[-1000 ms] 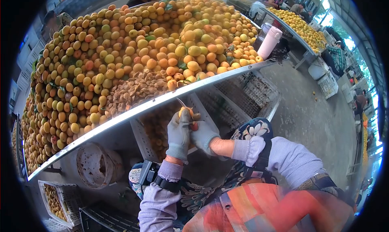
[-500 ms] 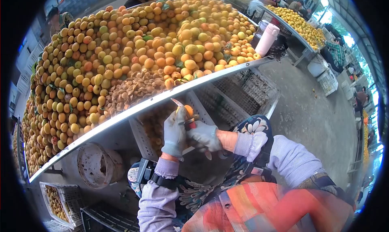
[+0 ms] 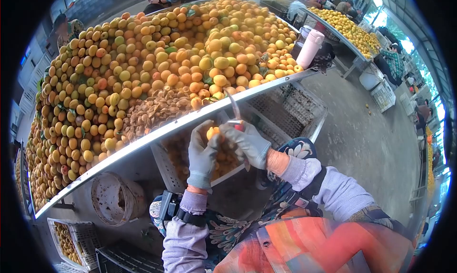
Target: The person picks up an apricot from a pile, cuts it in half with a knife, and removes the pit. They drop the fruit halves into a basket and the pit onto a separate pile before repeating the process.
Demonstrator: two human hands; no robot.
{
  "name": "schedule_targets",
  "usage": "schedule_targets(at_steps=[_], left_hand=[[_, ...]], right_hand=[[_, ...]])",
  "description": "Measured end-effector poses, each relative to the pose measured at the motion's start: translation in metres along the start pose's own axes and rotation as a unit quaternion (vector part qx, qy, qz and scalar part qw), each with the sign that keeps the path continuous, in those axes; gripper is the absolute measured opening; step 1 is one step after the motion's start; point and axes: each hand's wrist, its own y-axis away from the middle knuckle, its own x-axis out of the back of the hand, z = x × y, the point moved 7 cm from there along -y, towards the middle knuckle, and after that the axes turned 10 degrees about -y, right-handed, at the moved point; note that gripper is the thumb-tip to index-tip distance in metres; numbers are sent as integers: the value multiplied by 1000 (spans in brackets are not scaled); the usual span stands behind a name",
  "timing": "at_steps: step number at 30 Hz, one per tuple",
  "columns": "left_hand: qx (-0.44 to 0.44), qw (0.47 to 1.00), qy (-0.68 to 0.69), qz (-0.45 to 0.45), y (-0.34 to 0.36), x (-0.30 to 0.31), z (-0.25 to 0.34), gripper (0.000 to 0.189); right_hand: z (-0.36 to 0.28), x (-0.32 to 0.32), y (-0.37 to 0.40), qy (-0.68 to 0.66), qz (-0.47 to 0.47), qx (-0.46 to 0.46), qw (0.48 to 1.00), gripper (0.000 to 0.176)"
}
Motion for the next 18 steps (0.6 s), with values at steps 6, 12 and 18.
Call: schedule_targets(at_steps=[6,12,18], left_hand=[[33,999,2,-29,6,-6,0,27],[-4,992,-126,12,6,0,16,31],[128,975,183,18,-5,6,-43,43]], right_hand=[[-5,-9,-3,40,10,33,999,41],[-4,-5,4,34,1,5,999,34],[10,1,1,7,-21,12,1000,26]])
